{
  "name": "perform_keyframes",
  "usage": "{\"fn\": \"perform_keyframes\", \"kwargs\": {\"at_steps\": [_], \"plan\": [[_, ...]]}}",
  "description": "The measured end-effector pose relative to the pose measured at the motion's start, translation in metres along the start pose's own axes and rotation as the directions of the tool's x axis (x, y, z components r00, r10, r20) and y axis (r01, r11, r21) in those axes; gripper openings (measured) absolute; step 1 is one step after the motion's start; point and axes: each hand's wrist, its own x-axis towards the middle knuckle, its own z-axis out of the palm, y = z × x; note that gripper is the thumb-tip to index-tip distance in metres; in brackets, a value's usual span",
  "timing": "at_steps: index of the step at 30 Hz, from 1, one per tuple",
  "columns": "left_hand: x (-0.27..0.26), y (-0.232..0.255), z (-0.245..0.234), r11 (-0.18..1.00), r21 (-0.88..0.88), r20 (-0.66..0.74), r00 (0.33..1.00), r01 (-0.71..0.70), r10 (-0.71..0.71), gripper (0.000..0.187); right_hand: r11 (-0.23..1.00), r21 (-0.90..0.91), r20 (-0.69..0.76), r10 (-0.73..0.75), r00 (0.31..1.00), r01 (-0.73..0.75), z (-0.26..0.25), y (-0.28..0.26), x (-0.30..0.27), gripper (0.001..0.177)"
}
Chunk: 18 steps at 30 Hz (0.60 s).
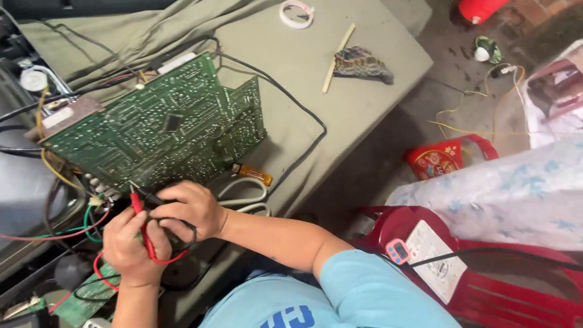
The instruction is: The person uses a multimeter to test a green circuit board, touching the probes to various points on the board. The board is connected to a disassembled CRT television set on a workbench.
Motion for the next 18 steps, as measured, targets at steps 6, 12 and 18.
{"fn": "perform_keyframes", "kwargs": {"at_steps": [6, 12, 18], "plan": [[-0.001, 0.001, -0.001, 0.999, 0.020, -0.003, 1.000, -0.028, 0.028, 0.018, 0.999, 0.015, 0.049, -0.034, 0.998, 0.034, 0.003, 0.004, -0.003, 0.034], [0.000, 0.000, 0.002, 1.000, 0.000, -0.004, 1.000, -0.016, 0.016, 0.017, 0.999, 0.017, 0.021, -0.047, 0.999, 0.047, -0.001, 0.003, -0.001, 0.029], [-0.001, -0.009, 0.013, 0.998, 0.006, -0.139, 0.988, -0.067, 0.067, 0.019, 0.988, 0.099, -0.105, -0.112, 0.988, 0.122, 0.010, 0.004, 0.006, 0.031]]}}
